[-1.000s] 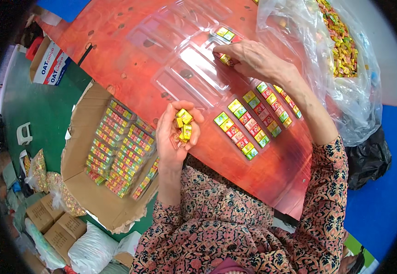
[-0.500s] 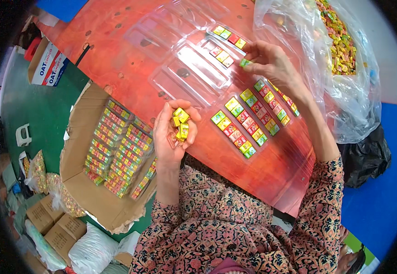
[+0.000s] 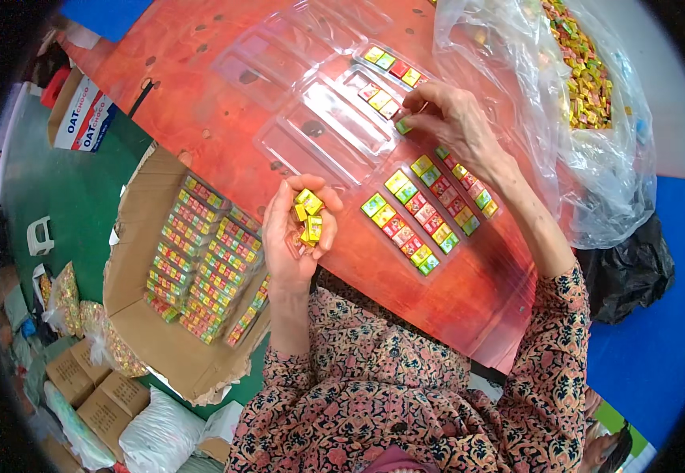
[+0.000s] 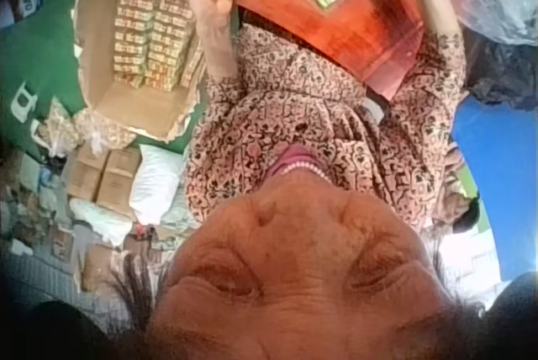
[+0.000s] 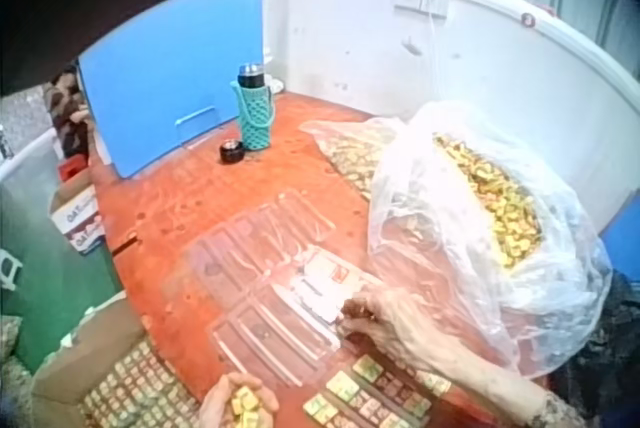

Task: Sorting small wrapped candies into individual rows on a plastic tray.

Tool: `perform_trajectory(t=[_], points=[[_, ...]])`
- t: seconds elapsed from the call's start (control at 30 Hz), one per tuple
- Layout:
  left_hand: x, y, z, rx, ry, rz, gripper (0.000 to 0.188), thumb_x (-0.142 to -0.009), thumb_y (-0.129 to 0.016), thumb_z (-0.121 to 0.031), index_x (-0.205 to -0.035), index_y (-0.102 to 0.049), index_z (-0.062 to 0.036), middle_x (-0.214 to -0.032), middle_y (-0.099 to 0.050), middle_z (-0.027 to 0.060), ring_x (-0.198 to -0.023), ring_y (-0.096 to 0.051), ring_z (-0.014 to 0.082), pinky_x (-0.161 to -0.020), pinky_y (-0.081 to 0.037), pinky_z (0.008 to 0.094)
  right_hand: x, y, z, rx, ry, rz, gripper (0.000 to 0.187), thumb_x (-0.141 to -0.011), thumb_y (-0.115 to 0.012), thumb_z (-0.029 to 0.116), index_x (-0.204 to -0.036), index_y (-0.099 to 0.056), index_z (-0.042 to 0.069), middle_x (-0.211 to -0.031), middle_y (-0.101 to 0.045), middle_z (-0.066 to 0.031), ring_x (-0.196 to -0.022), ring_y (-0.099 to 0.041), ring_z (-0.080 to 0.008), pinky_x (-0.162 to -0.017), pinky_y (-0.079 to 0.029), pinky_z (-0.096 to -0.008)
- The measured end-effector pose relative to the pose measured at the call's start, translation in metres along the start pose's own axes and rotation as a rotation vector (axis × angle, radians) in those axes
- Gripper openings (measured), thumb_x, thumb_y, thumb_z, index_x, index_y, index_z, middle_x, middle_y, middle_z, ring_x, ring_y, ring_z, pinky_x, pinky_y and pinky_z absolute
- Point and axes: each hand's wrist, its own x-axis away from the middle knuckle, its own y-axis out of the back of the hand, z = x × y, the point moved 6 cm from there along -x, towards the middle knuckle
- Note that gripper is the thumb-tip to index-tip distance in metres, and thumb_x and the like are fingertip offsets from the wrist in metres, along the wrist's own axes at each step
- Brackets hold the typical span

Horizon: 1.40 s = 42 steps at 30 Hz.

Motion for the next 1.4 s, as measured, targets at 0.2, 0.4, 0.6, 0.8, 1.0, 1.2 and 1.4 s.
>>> perform_trajectory(t=[0.2,0.4,0.6,0.8,1.0,1.2,1.4], points=[[0.000,-0.002,0.000,-0.004,-0.004,-0.007,0.039,-0.096,-0.025,-0.028,-0.100,-0.051,0.0006,-0.079,-0.057,0.0179,-0.042,-0.047,0.0138,-0.032,-0.032,0.0186,-0.001,0.001,0.000,0.045,0.041,-0.039,0.013,-0.074,-0.063,0.008,-0.084,-0.061,-0.002,-0.081,-0.059,-0.0123,-0.073,-0.058,-0.0215,-0.065,-0.045,-0.0314],[-0.001,-0.002,0.001,-0.007,0.004,-0.006,0.039,-0.096,-0.025,-0.028,-0.099,-0.052,0.0005,-0.078,-0.057,0.0179,-0.041,-0.047,0.0137,-0.032,-0.032,0.0186,0.002,-0.001,-0.007,0.064,0.037,-0.088,0.011,-0.074,-0.062,0.005,-0.083,-0.061,-0.002,-0.081,-0.060,-0.0127,-0.074,-0.059,-0.0228,-0.065,-0.045,-0.0317],[0.000,-0.002,0.000,-0.002,0.005,-0.009,0.039,-0.096,-0.026,-0.029,-0.099,-0.052,0.0003,-0.079,-0.057,0.0177,-0.041,-0.047,0.0133,-0.032,-0.032,0.0184,0.007,-0.002,-0.008,0.029,0.010,-0.094,0.011,-0.075,-0.060,0.003,-0.085,-0.061,-0.002,-0.082,-0.061,-0.0130,-0.074,-0.060,-0.0219,-0.065,-0.046,-0.0314],[-0.001,-0.003,0.001,-0.002,-0.001,0.003,0.039,-0.096,-0.026,-0.029,-0.099,-0.052,0.0000,-0.080,-0.057,0.0175,-0.042,-0.047,0.0124,-0.032,-0.032,0.0181,0.012,0.000,-0.011,-0.028,-0.030,-0.098,0.013,-0.075,-0.060,0.003,-0.087,-0.062,-0.002,-0.082,-0.062,-0.0129,-0.074,-0.061,-0.0214,-0.066,-0.047,-0.0305],[-0.001,-0.002,0.000,-0.019,-0.003,0.000,0.039,-0.096,-0.026,-0.029,-0.100,-0.052,-0.0001,-0.080,-0.057,0.0177,-0.042,-0.046,0.0125,-0.033,-0.032,0.0180,0.009,0.003,0.003,0.125,0.115,-0.064,0.038,-0.072,-0.061,0.001,-0.109,-0.054,0.004,-0.101,-0.054,-0.0129,-0.088,-0.056,-0.0252,-0.075,-0.046,-0.0340],[0.001,-0.002,0.000,-0.022,0.015,0.007,0.040,-0.096,-0.026,-0.030,-0.100,-0.052,0.0001,-0.080,-0.057,0.0179,-0.041,-0.046,0.0131,-0.033,-0.032,0.0180,-0.013,-0.012,0.023,0.429,0.321,0.136,0.065,-0.064,-0.053,-0.006,-0.126,-0.039,0.006,-0.111,-0.041,-0.0170,-0.099,-0.042,-0.0322,-0.085,-0.037,-0.0387],[0.000,-0.003,0.000,-0.014,0.022,0.012,0.040,-0.096,-0.026,-0.030,-0.100,-0.052,0.0003,-0.080,-0.057,0.0181,-0.041,-0.047,0.0134,-0.032,-0.032,0.0181,-0.022,-0.021,0.015,0.429,0.456,0.162,0.057,-0.063,-0.054,-0.006,-0.118,-0.044,0.005,-0.112,-0.041,-0.0172,-0.099,-0.041,-0.0332,-0.084,-0.037,-0.0397]])
